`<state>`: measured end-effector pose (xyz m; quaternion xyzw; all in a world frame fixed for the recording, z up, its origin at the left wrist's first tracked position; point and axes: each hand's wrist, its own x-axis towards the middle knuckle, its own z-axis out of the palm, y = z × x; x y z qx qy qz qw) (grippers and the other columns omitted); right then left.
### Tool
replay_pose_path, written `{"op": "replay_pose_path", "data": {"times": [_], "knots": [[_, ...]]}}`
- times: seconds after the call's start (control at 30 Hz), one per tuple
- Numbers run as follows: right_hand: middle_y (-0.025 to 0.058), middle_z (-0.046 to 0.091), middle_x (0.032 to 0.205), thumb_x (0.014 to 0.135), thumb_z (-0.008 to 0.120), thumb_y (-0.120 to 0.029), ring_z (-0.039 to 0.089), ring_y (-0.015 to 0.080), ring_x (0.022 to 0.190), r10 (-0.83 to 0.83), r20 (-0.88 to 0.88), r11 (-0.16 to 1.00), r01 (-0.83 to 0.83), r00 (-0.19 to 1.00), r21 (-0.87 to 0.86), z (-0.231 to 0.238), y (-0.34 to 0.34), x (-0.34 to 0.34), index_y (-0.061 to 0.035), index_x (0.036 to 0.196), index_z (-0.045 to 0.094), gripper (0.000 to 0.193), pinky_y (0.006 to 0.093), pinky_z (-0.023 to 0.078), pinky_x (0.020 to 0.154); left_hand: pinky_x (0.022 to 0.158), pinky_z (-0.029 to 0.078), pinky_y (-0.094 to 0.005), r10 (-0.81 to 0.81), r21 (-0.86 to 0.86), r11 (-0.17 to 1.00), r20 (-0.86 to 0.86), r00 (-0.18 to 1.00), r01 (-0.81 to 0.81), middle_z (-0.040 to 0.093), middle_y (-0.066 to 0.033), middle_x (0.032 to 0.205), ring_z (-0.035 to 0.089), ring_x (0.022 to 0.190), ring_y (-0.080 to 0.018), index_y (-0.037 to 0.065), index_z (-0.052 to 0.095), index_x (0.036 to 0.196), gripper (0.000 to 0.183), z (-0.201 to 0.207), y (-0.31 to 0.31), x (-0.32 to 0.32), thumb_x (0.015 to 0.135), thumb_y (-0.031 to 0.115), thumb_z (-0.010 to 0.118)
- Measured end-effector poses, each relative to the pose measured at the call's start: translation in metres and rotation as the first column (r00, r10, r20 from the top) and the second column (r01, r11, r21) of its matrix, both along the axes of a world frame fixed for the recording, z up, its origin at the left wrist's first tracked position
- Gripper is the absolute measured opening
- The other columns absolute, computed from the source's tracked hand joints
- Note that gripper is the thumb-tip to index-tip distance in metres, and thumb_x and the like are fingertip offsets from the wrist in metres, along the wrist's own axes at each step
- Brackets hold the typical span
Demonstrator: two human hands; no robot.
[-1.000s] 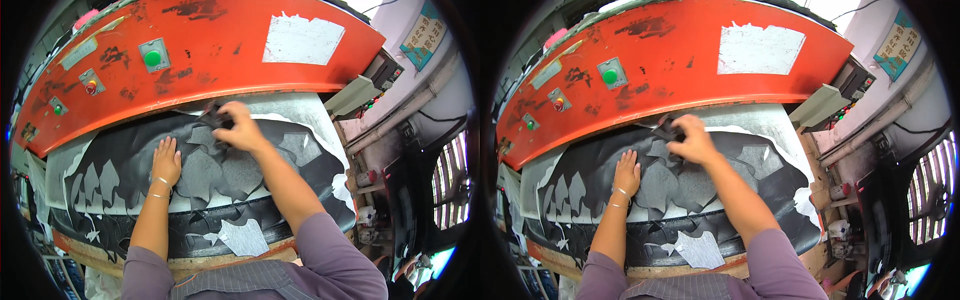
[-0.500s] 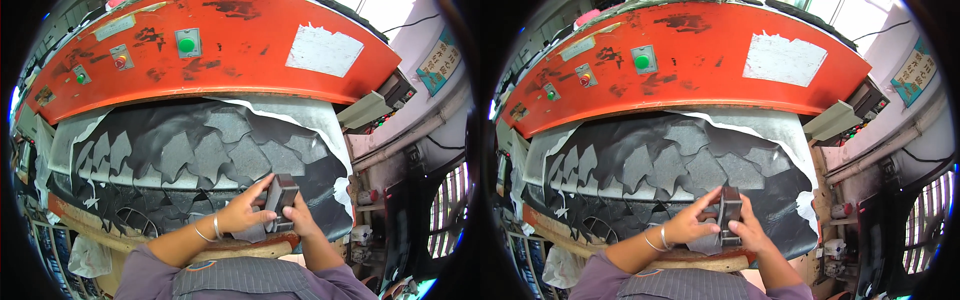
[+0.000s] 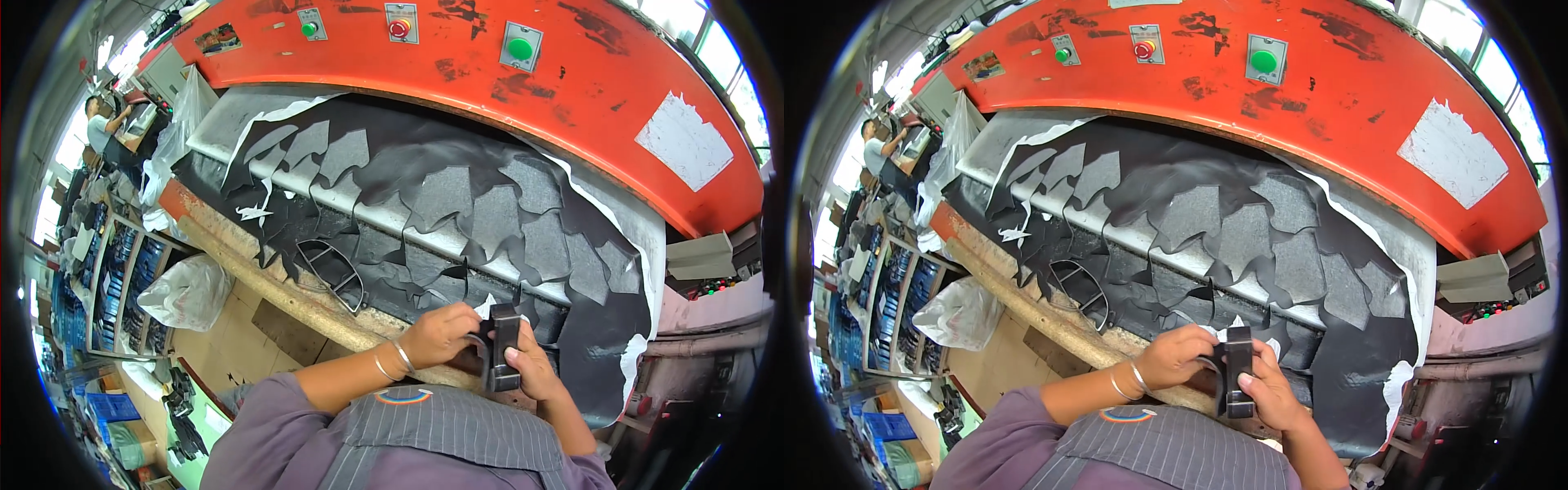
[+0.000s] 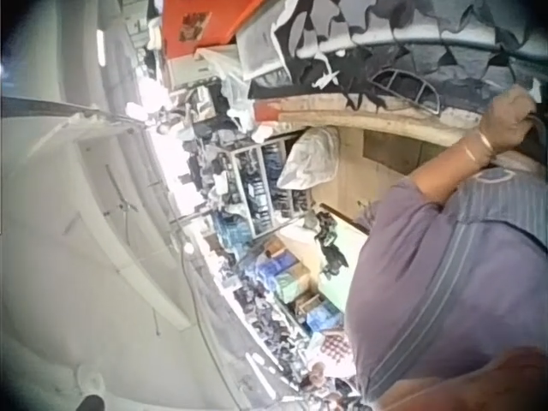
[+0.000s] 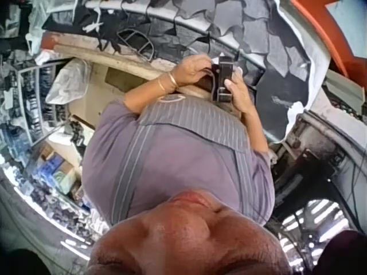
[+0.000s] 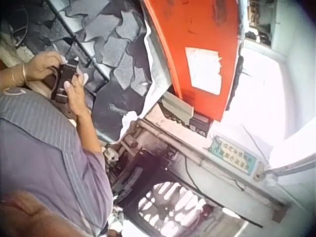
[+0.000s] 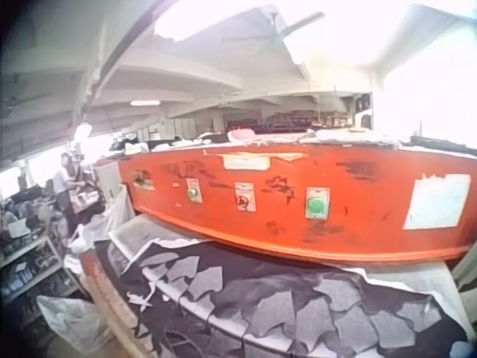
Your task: The recorder uses a clicking machine and metal dies to cut out specific shoe upper patterns from a sheet of black leather material.
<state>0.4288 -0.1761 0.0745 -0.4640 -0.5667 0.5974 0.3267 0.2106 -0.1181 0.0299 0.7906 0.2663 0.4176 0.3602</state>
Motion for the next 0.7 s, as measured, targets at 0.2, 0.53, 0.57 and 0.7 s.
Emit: {"op": "replay_pose_path", "data": {"times": [0.2,0.53,0.57,0.7], "knots": [[0.0234,0.04,0.132,0.082,0.063,-0.024,0.037,0.038,0.124,-0.185,0.447,0.931,0.009,0.875,0.365,0.028,0.038,0.016,-0.0087,0.117,0.064,0.038,0.0459,0.031,0.104,0.091,0.042,-0.0443,0.173,0.019,0.982,-0.496,0.851,-0.189,0.055,-0.0152,0.12,0.051,0.11,-0.034,0.007,0.06,0.099,0.036,-0.002,-0.009,-0.084,0.074,0.029,0.075],[0.0183,0.036,0.143,0.082,0.058,-0.043,0.034,0.0398,0.127,0.226,0.91,0.753,-0.655,0.349,0.064,0.006,0.102,-0.126,-0.0331,0.124,0.062,0.043,0.0638,0.033,0.096,0.098,0.041,-0.0444,0.625,0.115,0.671,-0.619,0.475,-0.733,0.046,-0.0275,0.137,0.052,0.111,-0.0464,0.001,0.065,0.084,0.029,-0.04,-0.01,-0.156,0.081,0.029,0.07],[0.0177,0.035,0.145,0.081,0.057,-0.042,0.035,0.0409,0.127,0.232,0.903,0.741,-0.667,0.361,0.076,-0.011,0.106,-0.133,-0.0338,0.124,0.061,0.044,0.0673,0.031,0.095,0.1,0.04,-0.0441,0.684,0.048,0.609,-0.536,0.495,-0.792,0.046,-0.0273,0.137,0.049,0.117,-0.0448,-0.001,0.065,0.086,0.027,-0.037,-0.006,-0.165,0.083,0.026,0.069],[0.0244,0.029,0.148,0.084,0.063,-0.045,0.03,0.0432,0.133,0.301,0.737,0.707,-0.661,0.605,0.253,-0.021,0.13,-0.136,-0.0273,0.139,0.046,0.061,0.0647,0.03,0.098,0.1,0.039,-0.0361,0.76,0.14,0.601,-0.405,0.508,-0.787,0.042,-0.0231,0.143,0.052,0.123,-0.0311,-0.006,0.064,0.095,0.026,0.016,-0.006,-0.215,0.088,0.019,0.061]]}}
